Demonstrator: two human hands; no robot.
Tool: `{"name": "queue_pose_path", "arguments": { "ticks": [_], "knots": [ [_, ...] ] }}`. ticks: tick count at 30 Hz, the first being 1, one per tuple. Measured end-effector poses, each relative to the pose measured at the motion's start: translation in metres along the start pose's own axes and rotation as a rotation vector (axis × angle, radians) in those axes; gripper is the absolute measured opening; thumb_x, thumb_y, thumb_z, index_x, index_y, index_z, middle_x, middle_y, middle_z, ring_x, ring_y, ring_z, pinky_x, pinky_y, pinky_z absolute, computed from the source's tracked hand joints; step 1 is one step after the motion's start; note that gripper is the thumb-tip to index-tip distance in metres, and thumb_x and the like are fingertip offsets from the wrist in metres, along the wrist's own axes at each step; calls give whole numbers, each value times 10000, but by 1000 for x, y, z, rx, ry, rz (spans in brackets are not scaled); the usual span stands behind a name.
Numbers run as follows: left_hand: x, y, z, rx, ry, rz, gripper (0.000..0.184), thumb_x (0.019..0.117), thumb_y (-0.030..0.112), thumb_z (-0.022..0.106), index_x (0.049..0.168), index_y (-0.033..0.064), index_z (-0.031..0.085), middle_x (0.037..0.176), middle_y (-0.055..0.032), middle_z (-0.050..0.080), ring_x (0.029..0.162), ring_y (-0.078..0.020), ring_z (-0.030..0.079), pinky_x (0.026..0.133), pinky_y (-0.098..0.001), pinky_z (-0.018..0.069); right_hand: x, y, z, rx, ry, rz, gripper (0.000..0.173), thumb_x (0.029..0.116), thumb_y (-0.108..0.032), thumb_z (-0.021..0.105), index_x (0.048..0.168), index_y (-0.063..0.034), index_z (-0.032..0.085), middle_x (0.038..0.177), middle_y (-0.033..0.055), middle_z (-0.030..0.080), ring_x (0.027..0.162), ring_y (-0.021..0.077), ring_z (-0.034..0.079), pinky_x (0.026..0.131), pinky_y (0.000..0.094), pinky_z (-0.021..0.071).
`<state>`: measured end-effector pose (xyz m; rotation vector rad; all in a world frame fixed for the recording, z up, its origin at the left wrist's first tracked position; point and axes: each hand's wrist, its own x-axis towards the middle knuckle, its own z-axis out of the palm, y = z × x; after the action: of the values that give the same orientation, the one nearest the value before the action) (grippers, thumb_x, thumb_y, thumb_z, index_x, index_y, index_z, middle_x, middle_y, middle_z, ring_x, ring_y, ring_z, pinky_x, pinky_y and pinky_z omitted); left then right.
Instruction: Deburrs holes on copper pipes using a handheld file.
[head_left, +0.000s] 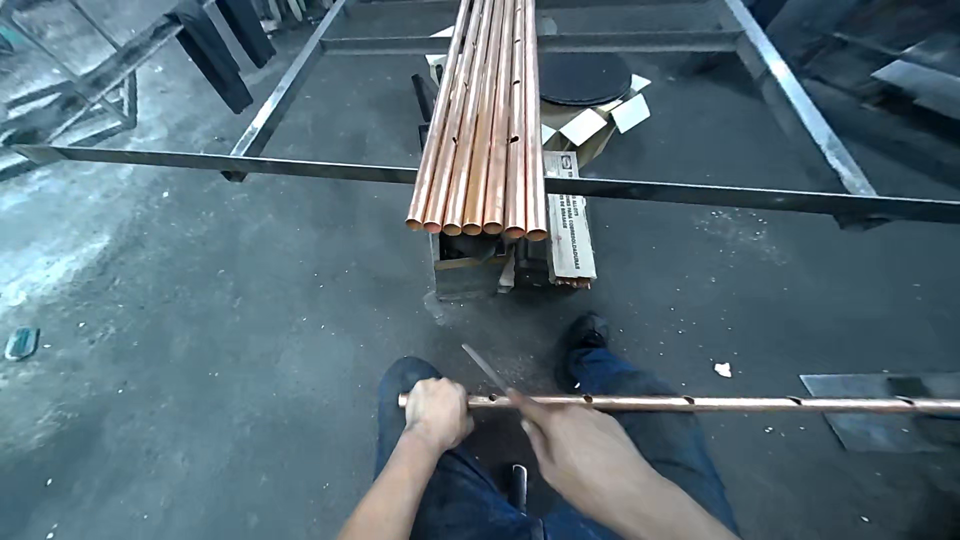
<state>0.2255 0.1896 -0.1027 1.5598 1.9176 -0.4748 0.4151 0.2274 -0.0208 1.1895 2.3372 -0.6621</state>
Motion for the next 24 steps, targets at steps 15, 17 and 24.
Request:
{"name": "queue_pose_path", "arguments": {
  "ticks": [15, 17, 24],
  "knots": [
    [-4, -11, 25, -62, 225, 90, 277, 965, 341, 595, 1128, 147, 705, 1091, -73, 751, 1062, -269, 720, 930, -495, 563, 33, -7, -26, 3, -153, 102, 437, 1038, -349, 449, 1434, -234, 594, 1138, 151, 721, 1082, 368, 692, 877, 604, 551],
    [-11, -24, 29, -70, 271, 108, 254, 952, 331, 603, 1076, 138, 712, 1056, -70, 751, 1026, -271, 726, 893, -500, 573, 2, 19, -25, 19, 21, 111, 482, 1042, -375, 444, 1512, -325, 535, 1014, 139, 750, 950, 369, 722, 793, 604, 564],
    [-25, -97, 30, 36, 559, 184, 381, 854, 591, 713, 897, 214, 749, 1115, -44, 694, 1090, -261, 651, 928, -507, 522, -66, 59, 31, 107, 116, 47, 520, 1073, -358, 419, 1588, -281, 435, 972, 213, 730, 790, 428, 716, 650, 623, 558]
  ]
}}
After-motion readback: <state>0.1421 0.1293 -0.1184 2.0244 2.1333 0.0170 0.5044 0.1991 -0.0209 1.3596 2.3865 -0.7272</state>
